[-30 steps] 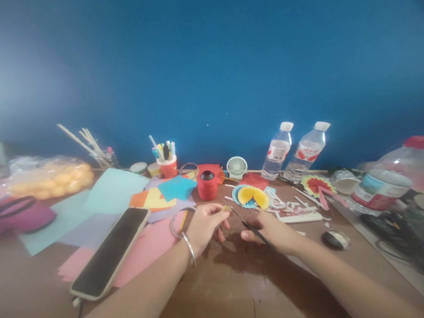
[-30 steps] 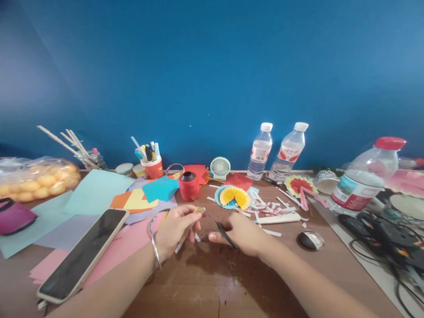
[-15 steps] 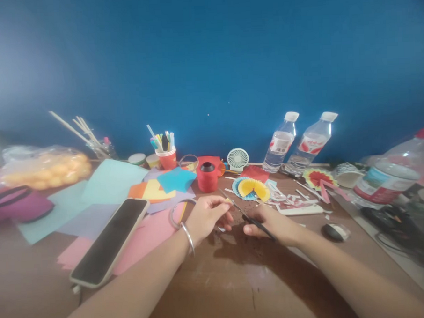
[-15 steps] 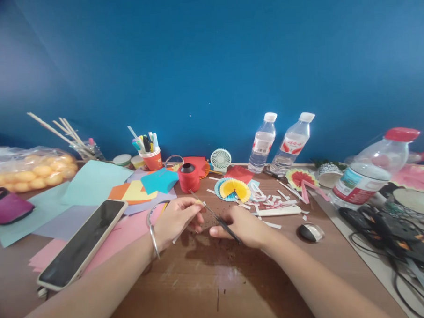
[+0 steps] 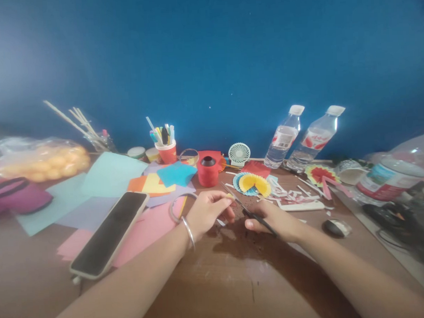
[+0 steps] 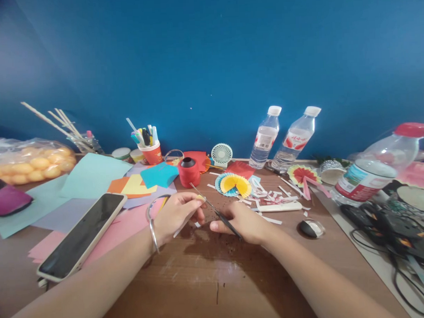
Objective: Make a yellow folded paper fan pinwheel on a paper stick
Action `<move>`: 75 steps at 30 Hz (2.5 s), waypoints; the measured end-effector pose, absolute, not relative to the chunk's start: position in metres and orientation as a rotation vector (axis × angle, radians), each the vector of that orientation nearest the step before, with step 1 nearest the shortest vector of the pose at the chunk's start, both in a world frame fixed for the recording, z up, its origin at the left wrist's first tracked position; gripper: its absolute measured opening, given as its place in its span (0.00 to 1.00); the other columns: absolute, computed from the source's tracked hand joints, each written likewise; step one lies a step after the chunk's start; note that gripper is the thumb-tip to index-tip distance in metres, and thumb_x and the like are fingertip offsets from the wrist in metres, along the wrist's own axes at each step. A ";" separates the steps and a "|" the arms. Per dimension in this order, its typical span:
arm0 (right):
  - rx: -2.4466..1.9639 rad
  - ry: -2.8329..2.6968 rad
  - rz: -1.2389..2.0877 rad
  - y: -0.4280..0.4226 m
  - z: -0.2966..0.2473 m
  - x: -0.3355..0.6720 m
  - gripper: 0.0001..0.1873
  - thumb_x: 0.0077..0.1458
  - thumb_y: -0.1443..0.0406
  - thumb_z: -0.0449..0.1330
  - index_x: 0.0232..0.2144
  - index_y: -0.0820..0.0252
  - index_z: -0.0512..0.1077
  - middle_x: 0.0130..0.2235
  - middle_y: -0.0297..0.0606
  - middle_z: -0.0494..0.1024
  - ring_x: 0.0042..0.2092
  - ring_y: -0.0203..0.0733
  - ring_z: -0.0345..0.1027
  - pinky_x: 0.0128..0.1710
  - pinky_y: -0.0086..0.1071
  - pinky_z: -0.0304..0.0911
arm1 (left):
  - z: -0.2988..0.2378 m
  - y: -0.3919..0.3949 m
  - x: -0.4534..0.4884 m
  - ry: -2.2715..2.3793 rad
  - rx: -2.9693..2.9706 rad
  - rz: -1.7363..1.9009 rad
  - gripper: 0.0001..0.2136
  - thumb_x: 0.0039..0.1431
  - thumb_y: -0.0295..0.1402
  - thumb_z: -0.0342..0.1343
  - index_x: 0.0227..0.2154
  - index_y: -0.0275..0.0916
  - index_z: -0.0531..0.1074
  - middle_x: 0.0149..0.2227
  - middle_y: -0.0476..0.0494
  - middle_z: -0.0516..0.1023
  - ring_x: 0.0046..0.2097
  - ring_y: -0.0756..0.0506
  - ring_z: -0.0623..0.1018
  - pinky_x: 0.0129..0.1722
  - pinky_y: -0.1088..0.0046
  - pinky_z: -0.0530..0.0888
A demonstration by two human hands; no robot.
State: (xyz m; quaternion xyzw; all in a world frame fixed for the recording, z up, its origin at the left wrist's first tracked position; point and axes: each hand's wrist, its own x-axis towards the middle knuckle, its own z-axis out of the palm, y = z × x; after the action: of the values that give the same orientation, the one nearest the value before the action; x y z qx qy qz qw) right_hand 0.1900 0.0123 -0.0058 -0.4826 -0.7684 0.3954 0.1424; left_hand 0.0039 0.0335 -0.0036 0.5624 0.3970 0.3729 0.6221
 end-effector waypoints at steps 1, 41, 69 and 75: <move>-1.391 -2.211 1.141 0.012 -0.006 0.190 0.25 0.45 0.46 0.50 0.17 0.62 0.55 0.20 0.27 0.49 0.23 0.29 0.42 0.21 0.25 0.39 | -0.004 0.033 0.004 0.912 1.295 0.856 0.07 0.48 0.34 0.51 0.23 0.36 0.69 0.17 0.50 0.71 0.19 0.53 0.70 0.19 0.79 0.64; -1.448 -2.179 1.090 0.014 -0.006 0.189 0.27 0.42 0.45 0.52 0.12 0.61 0.52 0.16 0.26 0.49 0.20 0.28 0.41 0.18 0.26 0.38 | -0.001 0.033 0.003 0.954 1.296 0.862 0.09 0.49 0.36 0.50 0.22 0.35 0.69 0.17 0.49 0.72 0.19 0.54 0.69 0.20 0.80 0.64; -1.198 -1.811 1.232 0.011 -0.007 0.183 0.22 0.47 0.48 0.51 0.24 0.63 0.64 0.23 0.31 0.61 0.25 0.33 0.52 0.23 0.26 0.47 | -0.001 0.032 0.004 0.956 1.308 0.912 0.13 0.49 0.42 0.51 0.24 0.36 0.71 0.22 0.46 0.75 0.23 0.51 0.70 0.22 0.78 0.64; -1.285 -1.488 1.185 0.016 -0.004 0.188 0.16 0.42 0.54 0.58 0.23 0.62 0.65 0.21 0.30 0.61 0.22 0.30 0.50 0.22 0.26 0.46 | 0.000 0.030 0.004 0.964 1.346 0.873 0.15 0.49 0.43 0.50 0.25 0.35 0.71 0.22 0.44 0.75 0.21 0.52 0.69 0.19 0.79 0.62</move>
State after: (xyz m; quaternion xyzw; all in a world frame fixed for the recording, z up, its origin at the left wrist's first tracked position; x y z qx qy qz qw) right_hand 0.1880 0.0165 -0.0042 -0.5105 -0.5910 0.4707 0.4104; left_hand 0.0044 0.0301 -0.0004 0.5791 0.4146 0.3756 0.5930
